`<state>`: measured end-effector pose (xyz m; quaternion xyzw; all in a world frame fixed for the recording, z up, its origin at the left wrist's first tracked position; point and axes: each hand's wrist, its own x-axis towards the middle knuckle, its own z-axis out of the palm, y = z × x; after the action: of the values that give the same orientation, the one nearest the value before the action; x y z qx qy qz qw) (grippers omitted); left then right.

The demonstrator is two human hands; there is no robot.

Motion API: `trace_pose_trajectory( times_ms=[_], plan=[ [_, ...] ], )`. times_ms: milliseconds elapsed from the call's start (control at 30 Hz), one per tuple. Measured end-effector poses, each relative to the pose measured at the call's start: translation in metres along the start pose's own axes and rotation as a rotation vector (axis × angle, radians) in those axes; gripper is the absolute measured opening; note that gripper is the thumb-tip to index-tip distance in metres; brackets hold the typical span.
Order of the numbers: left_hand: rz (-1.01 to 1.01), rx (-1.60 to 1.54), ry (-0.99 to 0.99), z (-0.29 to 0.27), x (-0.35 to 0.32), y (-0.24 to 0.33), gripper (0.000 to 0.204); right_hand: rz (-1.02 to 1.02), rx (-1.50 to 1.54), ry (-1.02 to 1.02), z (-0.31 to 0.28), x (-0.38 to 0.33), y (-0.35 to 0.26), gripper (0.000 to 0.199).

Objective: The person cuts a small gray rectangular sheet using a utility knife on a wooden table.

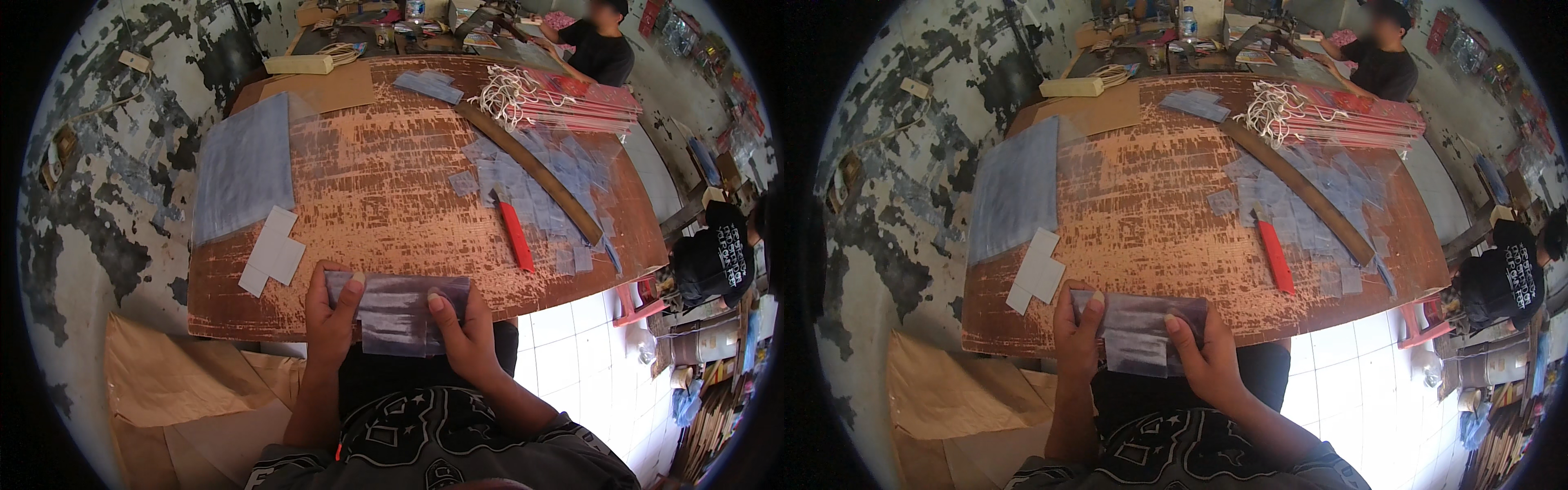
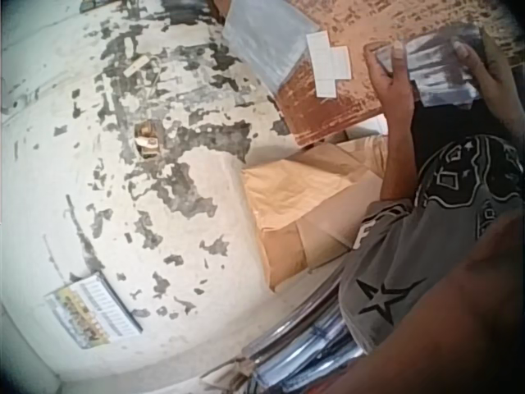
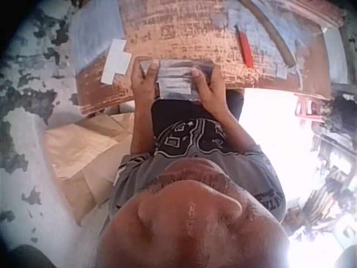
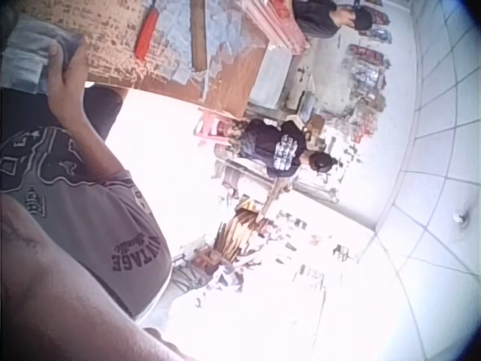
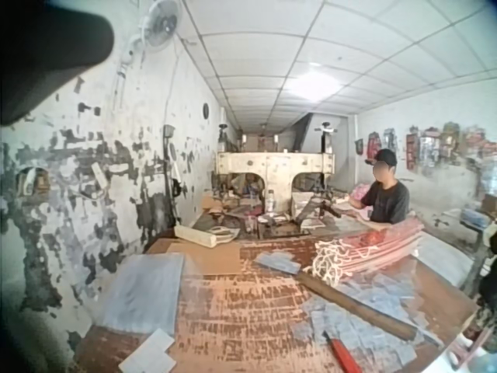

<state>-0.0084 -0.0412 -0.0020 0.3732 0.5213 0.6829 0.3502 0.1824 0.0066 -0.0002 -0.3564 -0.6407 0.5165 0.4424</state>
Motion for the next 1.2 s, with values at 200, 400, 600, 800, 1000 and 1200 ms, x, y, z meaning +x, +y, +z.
trace_pose_trajectory(
  times_ms=[200,400,600,800,1000,1200],
  plan=[
    [-0.017,-0.053,0.004,-0.004,-0.002,-0.006,0.023,0.043,0.062,-0.030,0.001,-0.001,0.000,0.036],
    [-0.017,-0.101,0.012,-0.002,-0.005,-0.008,0.022,-0.004,0.038,0.009,0.002,-0.003,0.002,0.036],
    [0.005,0.023,0.043,0.002,-0.006,-0.010,0.022,0.092,0.008,0.014,-0.002,-0.004,0.002,0.037],
    [-0.045,-0.012,0.035,0.005,-0.010,-0.005,0.022,0.037,0.036,-0.042,-0.010,0.001,0.010,0.035],
    [-0.040,0.060,0.049,0.009,-0.009,-0.003,0.019,0.087,0.096,-0.048,-0.011,-0.002,0.018,0.035],
    [-0.027,-0.035,0.079,0.010,-0.008,-0.004,0.018,0.033,0.094,-0.030,-0.005,0.001,0.007,0.037]
  ],
)
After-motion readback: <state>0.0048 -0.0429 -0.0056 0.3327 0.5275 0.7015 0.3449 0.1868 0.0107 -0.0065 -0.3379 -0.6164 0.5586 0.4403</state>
